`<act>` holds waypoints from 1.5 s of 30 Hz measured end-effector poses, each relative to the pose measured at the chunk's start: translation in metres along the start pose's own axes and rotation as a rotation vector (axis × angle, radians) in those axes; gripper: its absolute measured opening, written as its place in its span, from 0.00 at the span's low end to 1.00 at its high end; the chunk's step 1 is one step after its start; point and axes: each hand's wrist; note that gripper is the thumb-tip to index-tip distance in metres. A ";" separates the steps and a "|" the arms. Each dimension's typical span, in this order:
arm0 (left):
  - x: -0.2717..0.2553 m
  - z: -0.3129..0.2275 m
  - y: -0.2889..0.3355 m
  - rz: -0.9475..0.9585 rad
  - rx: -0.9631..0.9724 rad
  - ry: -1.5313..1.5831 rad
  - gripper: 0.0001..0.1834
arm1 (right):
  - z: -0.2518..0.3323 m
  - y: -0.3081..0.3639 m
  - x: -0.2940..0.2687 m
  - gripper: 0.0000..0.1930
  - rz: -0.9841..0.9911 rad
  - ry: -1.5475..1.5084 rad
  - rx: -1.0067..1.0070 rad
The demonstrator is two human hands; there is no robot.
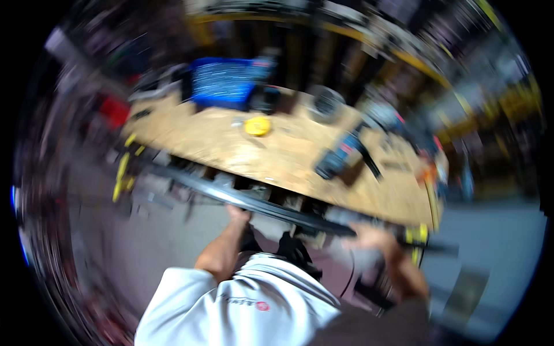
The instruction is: The person uses a drill to secure screws into a black metal rail on a workbench, then picks up an angle grinder and grinds the surface of a metal beam, producing sparks.
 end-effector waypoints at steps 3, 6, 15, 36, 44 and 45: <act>-0.009 0.018 -0.030 0.024 -0.103 0.104 0.43 | -0.002 0.016 0.041 0.38 -0.337 0.344 0.073; -0.010 0.039 -0.048 -0.037 -0.088 0.226 0.49 | -0.018 0.009 0.062 0.21 -0.521 0.534 0.080; 0.088 -0.031 0.121 0.335 -0.074 0.197 0.45 | 0.047 0.103 0.003 0.18 -0.505 0.397 -0.031; -0.093 -0.284 0.301 0.345 0.277 0.141 0.09 | 0.244 0.044 0.214 0.21 -0.464 -0.005 -0.178; -0.083 -0.388 0.374 0.585 0.380 -0.009 0.04 | 0.337 0.086 0.268 0.19 -0.609 -0.123 -0.302; -0.061 -0.376 0.421 0.658 0.438 -0.074 0.06 | 0.332 0.092 0.269 0.21 -0.659 -0.208 -0.418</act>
Point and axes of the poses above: each hand's wrist, its own y-axis away from the middle knuckle, its own x-axis out of the palm, z = x × y, and after that the axes turned 4 degrees about -y, right-handed
